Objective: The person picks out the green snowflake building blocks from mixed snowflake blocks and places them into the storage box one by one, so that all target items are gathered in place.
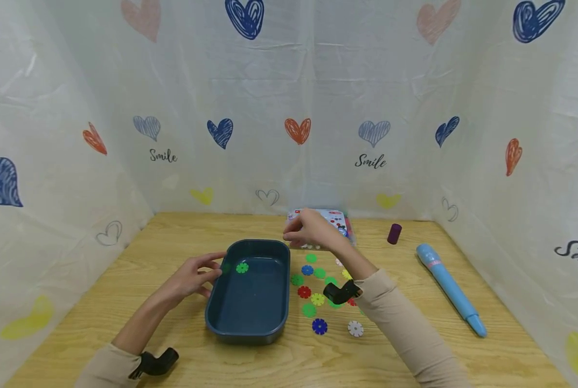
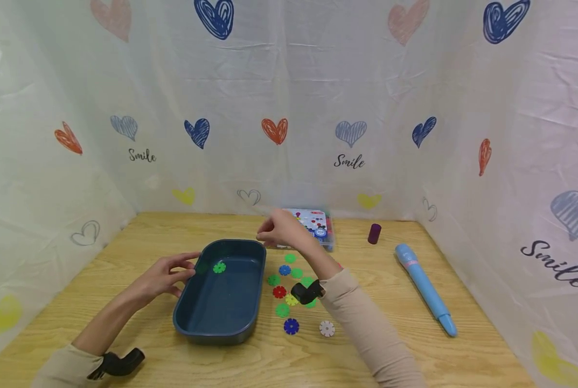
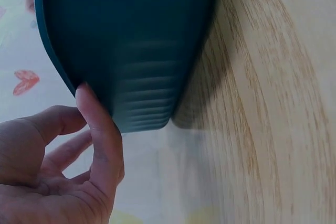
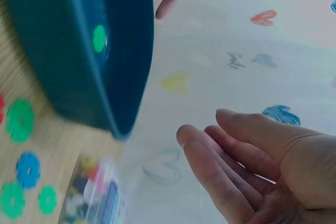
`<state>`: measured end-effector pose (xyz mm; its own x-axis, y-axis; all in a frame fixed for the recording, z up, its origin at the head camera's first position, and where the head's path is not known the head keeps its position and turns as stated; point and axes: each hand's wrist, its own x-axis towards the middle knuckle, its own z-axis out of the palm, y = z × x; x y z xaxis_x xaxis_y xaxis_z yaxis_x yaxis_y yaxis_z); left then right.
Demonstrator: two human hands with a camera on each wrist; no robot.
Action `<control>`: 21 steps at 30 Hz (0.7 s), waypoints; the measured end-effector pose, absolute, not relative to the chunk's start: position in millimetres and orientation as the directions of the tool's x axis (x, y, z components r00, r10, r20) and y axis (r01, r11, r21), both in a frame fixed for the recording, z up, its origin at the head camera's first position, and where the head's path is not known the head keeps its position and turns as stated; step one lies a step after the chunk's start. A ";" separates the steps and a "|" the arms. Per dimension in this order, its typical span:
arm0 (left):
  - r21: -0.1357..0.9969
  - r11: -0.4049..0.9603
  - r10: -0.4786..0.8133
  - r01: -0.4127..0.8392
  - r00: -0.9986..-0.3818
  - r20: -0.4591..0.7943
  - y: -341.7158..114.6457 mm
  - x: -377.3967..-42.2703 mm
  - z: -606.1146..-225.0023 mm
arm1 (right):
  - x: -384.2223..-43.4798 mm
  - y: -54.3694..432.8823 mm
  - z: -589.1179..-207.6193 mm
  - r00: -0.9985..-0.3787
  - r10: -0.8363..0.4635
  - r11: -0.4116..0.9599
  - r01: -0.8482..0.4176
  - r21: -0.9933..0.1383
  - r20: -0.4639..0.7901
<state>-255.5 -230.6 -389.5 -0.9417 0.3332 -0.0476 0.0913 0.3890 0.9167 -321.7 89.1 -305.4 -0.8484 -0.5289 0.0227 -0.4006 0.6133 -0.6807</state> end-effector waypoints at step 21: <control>0.953 0.302 0.333 -0.015 -0.935 -0.120 -238.0 -262.3 -403.2 | -310.9 210.6 -344.3 -0.886 -0.464 0.662 -0.345 -0.665 -0.003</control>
